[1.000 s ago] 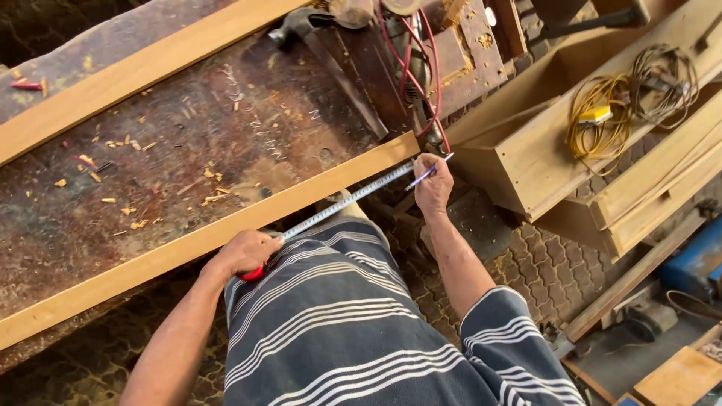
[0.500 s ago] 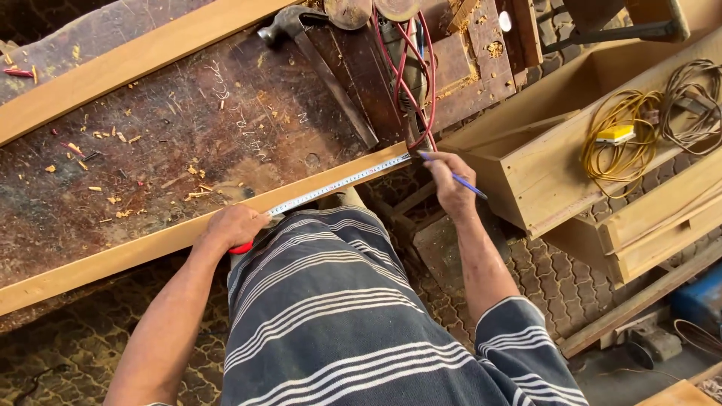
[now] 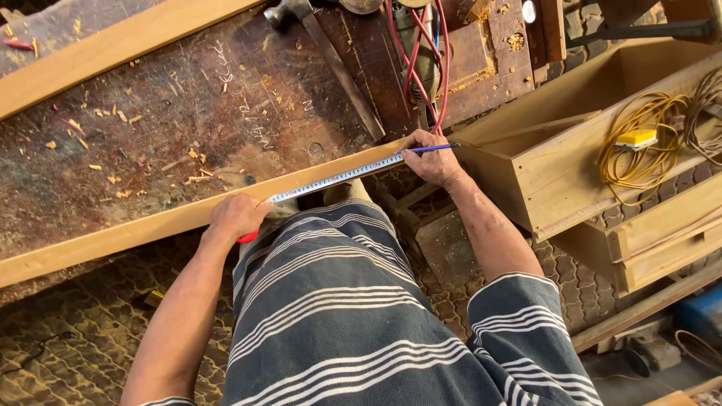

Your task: The person measures long wooden strips on a workbench with a tape measure and marks them with a pencil. They reposition the tape along each strip, mark measurement points, and move between strips to measure and mark them one at a time.

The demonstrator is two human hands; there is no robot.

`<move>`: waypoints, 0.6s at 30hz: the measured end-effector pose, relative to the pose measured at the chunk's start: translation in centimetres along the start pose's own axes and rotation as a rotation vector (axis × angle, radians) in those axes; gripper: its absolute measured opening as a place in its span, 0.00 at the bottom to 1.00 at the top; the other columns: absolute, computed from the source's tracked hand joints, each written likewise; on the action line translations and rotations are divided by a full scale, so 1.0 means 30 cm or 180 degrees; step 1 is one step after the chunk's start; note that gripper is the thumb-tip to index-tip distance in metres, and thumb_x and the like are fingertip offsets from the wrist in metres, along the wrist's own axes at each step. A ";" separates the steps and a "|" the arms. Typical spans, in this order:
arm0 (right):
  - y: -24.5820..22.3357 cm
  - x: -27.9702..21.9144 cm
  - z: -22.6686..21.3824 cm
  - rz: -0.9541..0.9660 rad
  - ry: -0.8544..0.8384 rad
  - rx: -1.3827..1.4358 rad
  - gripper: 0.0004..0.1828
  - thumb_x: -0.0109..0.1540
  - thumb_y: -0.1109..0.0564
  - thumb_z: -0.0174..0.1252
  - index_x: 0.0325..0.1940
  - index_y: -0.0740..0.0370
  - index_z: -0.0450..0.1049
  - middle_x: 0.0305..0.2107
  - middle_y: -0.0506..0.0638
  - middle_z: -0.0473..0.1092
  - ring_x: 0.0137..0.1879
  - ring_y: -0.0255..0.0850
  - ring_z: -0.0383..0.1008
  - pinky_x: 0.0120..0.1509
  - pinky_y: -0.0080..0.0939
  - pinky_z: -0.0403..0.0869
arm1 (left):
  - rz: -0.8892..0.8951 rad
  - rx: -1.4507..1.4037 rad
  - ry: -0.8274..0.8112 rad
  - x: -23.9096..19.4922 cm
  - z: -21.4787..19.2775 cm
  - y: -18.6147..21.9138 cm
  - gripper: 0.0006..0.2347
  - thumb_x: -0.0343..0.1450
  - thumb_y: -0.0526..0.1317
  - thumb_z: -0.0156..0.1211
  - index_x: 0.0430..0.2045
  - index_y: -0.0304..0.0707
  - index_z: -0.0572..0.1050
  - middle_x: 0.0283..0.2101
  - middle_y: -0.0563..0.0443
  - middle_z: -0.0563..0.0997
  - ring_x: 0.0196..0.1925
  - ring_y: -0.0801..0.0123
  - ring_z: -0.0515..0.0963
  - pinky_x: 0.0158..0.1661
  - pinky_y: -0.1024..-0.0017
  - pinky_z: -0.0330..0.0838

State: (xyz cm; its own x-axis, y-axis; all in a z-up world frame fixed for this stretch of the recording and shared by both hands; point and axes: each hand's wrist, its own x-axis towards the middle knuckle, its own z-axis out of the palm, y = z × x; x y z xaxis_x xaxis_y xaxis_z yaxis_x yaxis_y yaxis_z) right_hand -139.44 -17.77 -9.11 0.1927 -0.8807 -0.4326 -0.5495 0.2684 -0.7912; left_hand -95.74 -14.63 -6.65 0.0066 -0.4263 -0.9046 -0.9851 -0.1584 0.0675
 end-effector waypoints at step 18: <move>-0.015 -0.012 0.015 -0.0128 -0.0145 -0.0148 0.07 0.59 0.57 0.60 0.38 0.62 0.79 0.28 0.52 0.76 0.33 0.41 0.77 0.40 0.41 0.76 | 0.0016 -0.0050 0.0154 0.008 0.028 -0.012 0.20 0.72 0.58 0.54 0.32 0.41 0.84 0.42 0.37 0.84 0.49 0.44 0.80 0.51 0.51 0.72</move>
State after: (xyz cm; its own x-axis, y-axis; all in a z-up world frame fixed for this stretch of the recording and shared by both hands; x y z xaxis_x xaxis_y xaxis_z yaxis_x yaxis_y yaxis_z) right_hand -138.89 -17.41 -8.78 0.2514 -0.8715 -0.4210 -0.5776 0.2139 -0.7878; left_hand -95.52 -13.92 -7.23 0.0103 -0.4696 -0.8828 -0.9823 -0.1698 0.0789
